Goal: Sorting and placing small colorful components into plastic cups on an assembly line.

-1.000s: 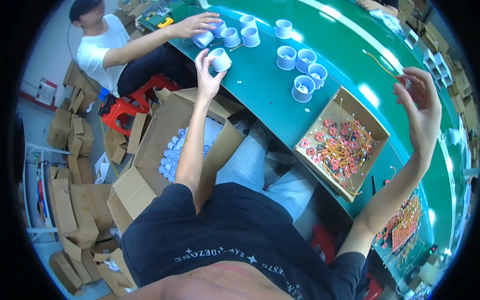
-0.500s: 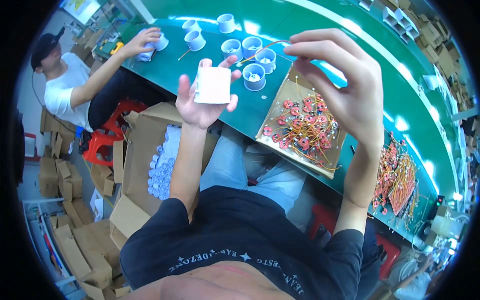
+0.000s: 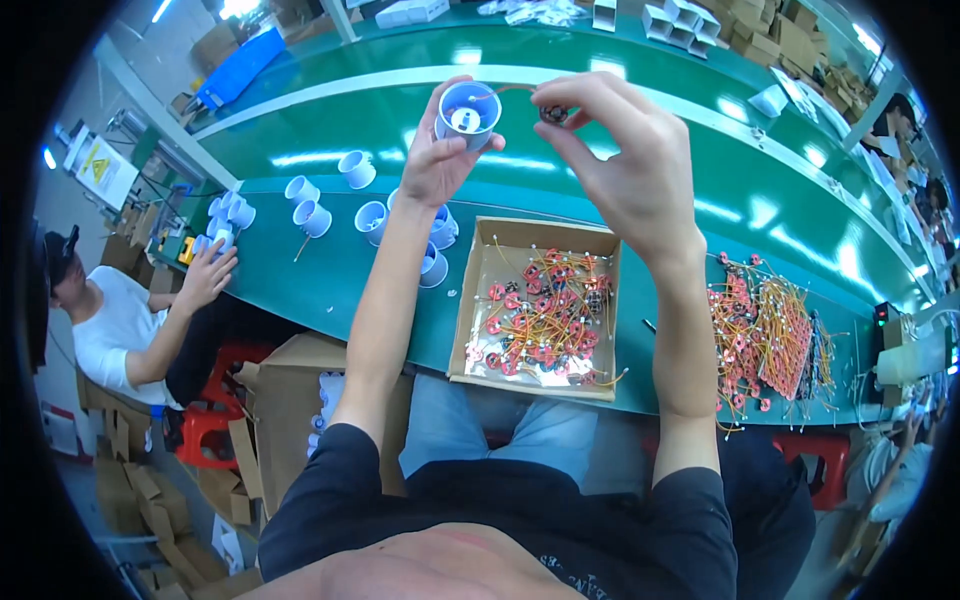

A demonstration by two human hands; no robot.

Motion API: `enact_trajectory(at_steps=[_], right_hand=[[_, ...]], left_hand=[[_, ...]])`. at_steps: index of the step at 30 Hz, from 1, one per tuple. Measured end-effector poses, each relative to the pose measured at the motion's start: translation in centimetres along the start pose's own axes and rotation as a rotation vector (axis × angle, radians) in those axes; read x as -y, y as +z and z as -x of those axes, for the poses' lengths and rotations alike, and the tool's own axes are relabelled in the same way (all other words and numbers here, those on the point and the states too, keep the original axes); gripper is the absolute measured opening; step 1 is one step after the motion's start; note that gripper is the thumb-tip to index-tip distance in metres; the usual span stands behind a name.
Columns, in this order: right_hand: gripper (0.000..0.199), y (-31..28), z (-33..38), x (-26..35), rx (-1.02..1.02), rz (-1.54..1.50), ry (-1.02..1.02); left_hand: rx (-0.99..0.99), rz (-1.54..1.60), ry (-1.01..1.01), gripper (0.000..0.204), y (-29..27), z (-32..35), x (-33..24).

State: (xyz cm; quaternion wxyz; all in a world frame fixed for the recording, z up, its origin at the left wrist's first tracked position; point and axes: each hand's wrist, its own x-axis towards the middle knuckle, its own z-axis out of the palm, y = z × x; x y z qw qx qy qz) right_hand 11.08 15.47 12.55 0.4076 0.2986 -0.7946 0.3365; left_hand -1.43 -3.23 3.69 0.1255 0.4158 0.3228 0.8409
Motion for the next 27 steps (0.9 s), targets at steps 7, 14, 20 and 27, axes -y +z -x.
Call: enact_trajectory(at_steps=[7, 14, 20, 27], right_hand=[[0.021, 2.2, 0.3, -0.7, 0.137, 0.046, -0.018], [0.021, 2.0, 0.3, 0.2, 0.122, 0.095, -0.067], [0.021, 2.5, 0.4, 0.8, 0.1, 0.086, -0.103], [0.02, 2.8, 0.5, 0.6, 0.089, 0.074, -0.134]], left_hand=[[0.013, -0.053, 0.028, 0.078, -1.4, 1.2, 0.2], [0.035, 0.136, 0.013, 0.076, -0.4, 1.1, -0.6], [0.014, 0.108, 0.019, 0.077, -1.0, 1.3, -0.4], [0.03, 0.093, 0.02, 0.076, -0.9, 1.3, -0.1]])
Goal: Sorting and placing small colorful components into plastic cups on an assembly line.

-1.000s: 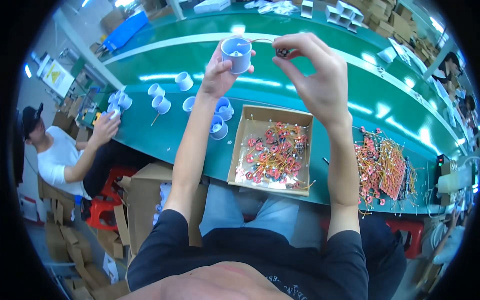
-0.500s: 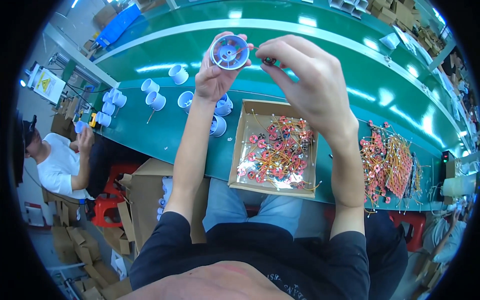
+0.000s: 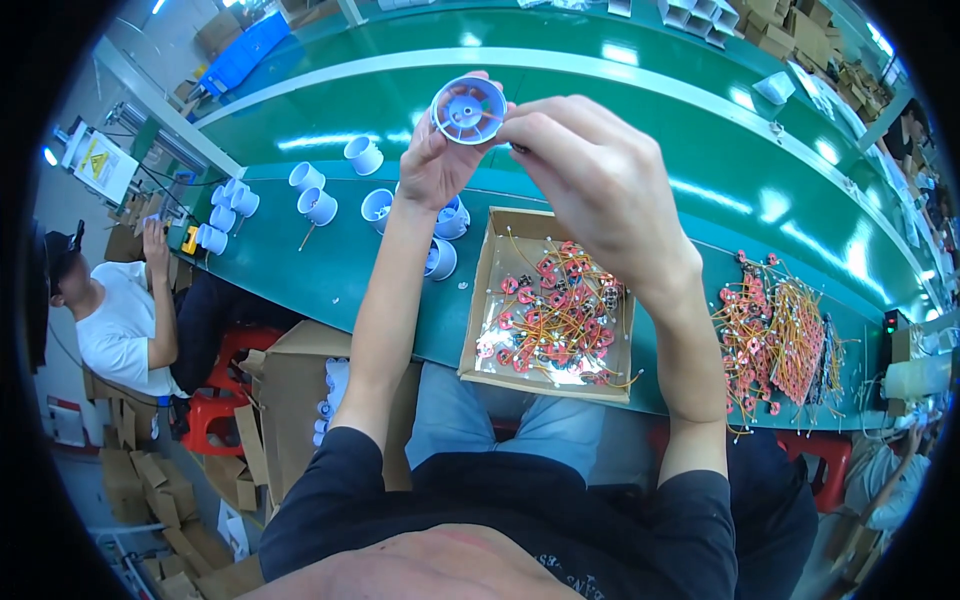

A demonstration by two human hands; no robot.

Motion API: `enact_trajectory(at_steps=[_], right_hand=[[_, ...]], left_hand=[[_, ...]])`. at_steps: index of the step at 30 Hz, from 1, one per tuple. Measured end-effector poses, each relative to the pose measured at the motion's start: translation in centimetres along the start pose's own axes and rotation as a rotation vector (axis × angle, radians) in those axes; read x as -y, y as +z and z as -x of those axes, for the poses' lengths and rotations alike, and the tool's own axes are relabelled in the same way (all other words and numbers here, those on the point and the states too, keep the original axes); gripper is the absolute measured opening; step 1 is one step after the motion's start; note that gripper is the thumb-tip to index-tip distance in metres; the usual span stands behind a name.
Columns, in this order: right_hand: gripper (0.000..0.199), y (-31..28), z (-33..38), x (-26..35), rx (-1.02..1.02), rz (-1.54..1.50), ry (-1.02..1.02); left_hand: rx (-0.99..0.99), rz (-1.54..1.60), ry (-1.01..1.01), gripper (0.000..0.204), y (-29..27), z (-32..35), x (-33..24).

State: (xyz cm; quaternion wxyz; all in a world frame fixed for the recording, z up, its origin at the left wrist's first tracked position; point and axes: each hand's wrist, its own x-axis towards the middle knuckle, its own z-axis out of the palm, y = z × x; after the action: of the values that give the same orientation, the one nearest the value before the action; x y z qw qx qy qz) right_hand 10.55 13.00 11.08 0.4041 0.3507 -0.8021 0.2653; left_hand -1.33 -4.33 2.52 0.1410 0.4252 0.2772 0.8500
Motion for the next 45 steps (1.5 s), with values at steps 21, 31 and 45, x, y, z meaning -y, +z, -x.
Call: enact_trajectory(at_steps=[21, 31, 45], right_hand=[[0.024, 1.9, 0.7, -1.4, -0.035, -0.15, 0.432], [0.033, 2.4, 0.6, -0.7, -0.008, -0.252, 0.336], [0.022, 1.6, 0.7, -0.9, 0.112, -0.322, 0.309]], left_hand=[[-0.298, 0.211, -0.151, 0.074, 6.7, -0.7, 1.6], [-0.133, 0.332, -0.17, 0.043, 1.3, 0.5, 3.7], [-0.47, 0.229, -0.326, 0.027, 3.4, 0.3, 3.8]])
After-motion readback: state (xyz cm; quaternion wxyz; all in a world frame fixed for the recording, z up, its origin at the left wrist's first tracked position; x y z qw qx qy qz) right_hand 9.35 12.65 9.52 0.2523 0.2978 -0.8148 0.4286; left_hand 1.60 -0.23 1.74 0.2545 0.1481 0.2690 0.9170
